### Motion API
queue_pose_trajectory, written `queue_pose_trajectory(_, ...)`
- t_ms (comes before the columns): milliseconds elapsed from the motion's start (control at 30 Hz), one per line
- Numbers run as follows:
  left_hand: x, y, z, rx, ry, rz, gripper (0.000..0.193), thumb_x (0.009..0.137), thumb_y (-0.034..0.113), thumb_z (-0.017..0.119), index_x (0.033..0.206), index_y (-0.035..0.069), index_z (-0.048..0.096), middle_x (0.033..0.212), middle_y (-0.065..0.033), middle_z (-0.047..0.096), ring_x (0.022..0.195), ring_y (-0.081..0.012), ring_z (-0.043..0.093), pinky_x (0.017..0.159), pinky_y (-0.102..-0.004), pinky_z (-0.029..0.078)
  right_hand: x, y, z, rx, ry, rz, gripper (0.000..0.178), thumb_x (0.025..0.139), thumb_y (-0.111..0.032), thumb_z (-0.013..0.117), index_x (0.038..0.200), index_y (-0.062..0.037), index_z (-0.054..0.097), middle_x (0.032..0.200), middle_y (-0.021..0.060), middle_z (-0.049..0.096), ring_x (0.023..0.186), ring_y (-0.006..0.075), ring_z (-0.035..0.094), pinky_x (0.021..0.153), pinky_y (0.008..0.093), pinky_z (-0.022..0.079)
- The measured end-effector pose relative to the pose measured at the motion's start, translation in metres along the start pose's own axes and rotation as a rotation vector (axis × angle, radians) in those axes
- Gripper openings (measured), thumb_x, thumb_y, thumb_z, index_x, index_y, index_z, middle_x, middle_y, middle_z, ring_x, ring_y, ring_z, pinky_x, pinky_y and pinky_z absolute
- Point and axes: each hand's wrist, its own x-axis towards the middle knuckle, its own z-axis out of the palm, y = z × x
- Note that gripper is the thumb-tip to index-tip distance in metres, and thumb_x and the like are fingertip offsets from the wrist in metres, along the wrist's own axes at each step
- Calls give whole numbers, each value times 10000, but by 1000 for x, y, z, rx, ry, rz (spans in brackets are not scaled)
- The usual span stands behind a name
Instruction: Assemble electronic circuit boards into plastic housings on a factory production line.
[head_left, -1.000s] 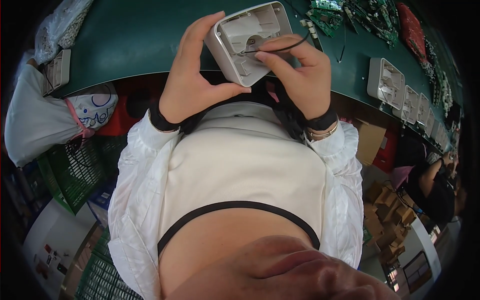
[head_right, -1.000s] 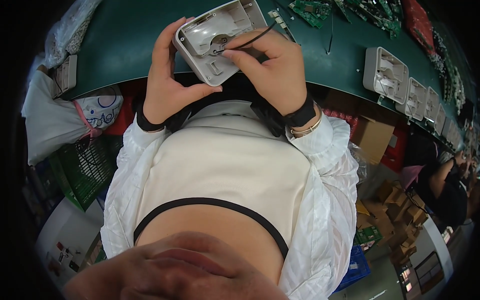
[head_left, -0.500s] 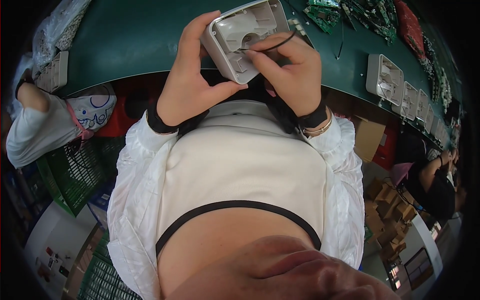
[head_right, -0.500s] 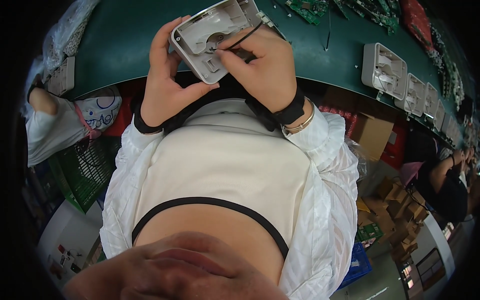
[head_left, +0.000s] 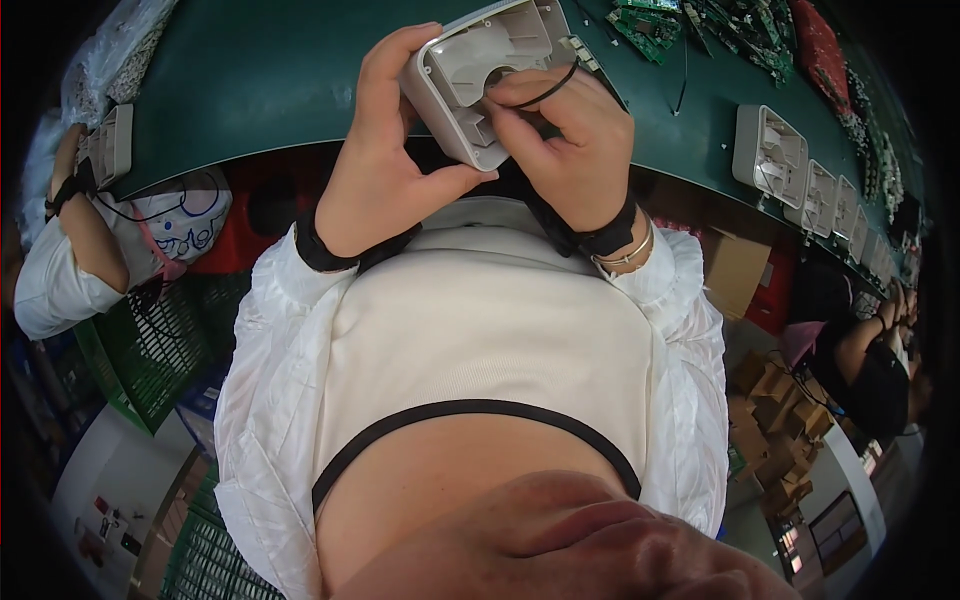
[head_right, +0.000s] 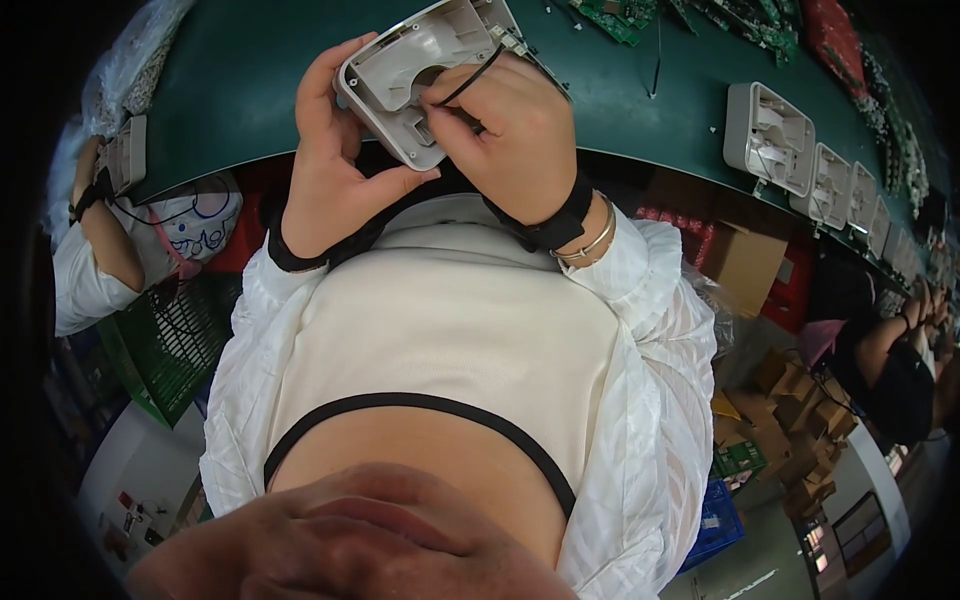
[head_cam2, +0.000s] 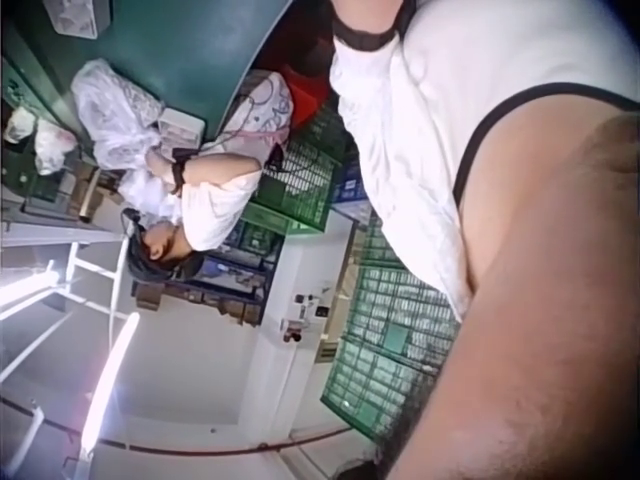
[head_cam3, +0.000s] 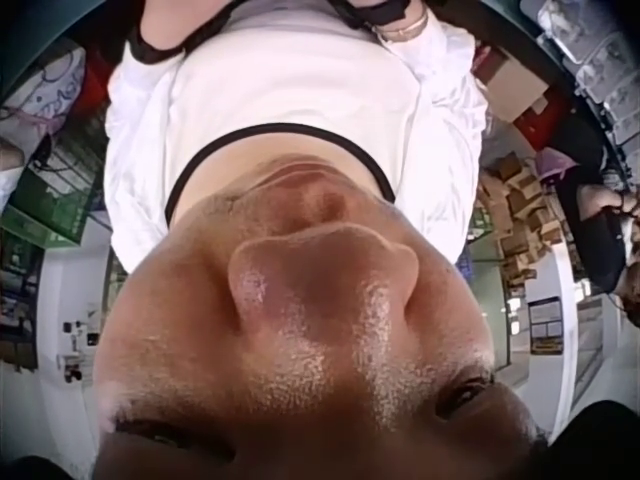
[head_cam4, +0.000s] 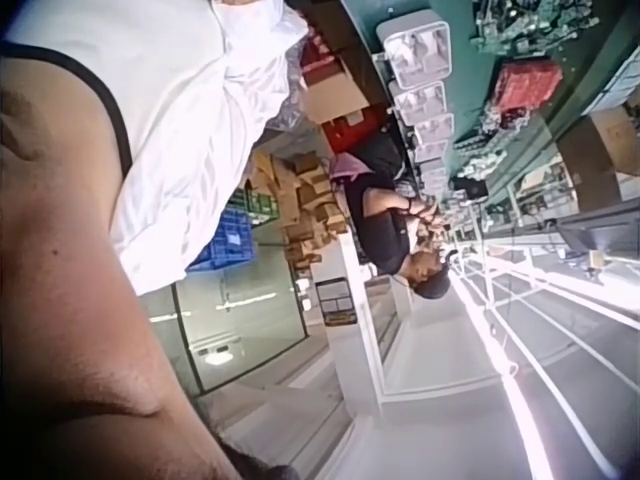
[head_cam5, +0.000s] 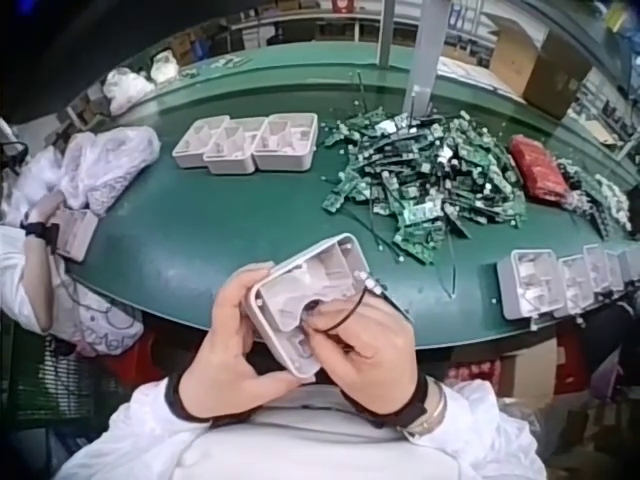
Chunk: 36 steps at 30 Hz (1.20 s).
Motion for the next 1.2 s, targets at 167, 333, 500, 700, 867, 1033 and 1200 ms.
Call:
queue_pose_trajectory(167,0,-3,1,-113,2,-33,1197,698,-54,919,1638,130,201,1645,-110,328,1469,-274,444,1171,-441,470,-2,0,2,86,-21,104,158,835,37,788,991,14,785,989,106,788,853,197,748,707,276,604)
queue_pose_trajectory(333,0,-10,-1,-153,-3,-62,1191,693,-22,934,1632,123,215,1621,-113,352,1452,-268,456,1172,-430,455,-3,0,2,60,-4,159,146,842,20,796,987,7,789,996,107,788,854,200,745,732,292,596)
queue_pose_trajectory(500,4,-7,-13,148,-20,19,1148,666,70,970,1596,164,305,1550,-109,333,1420,-285,459,1103,-424,530,0,5,-6,129,-111,114,131,859,-9,802,989,-8,794,995,109,786,899,238,741,797,316,576)
queue_pose_trajectory(700,1,-7,-7,71,33,31,1101,690,40,958,1586,140,328,1539,-133,389,1386,-293,507,1088,-419,535,2,-2,-4,-23,-116,72,137,887,-16,778,1023,-11,790,994,125,775,924,278,733,813,321,564)
queue_pose_trajectory(867,3,-6,-13,30,31,-15,1090,710,8,945,1590,121,313,1527,-137,432,1319,-290,582,1040,-400,565,4,-6,-25,-1,-208,52,162,917,-22,760,1077,-1,770,1021,126,769,859,260,737,752,317,561)
queue_pose_trajectory(1033,3,-9,-16,58,15,-35,1091,714,3,943,1592,116,304,1537,-138,430,1274,-283,619,1005,-390,588,-11,-26,-59,337,-47,445,191,956,-45,760,1140,6,756,1035,83,765,843,164,739,727,285,563)
queue_pose_trajectory(1200,5,-11,-16,80,8,2,1090,716,8,945,1590,111,301,1540,-138,430,1238,-282,643,992,-382,592,2,-5,-66,-122,95,495,265,964,-64,778,1218,4,744,1058,57,743,928,113,718,765,252,565)
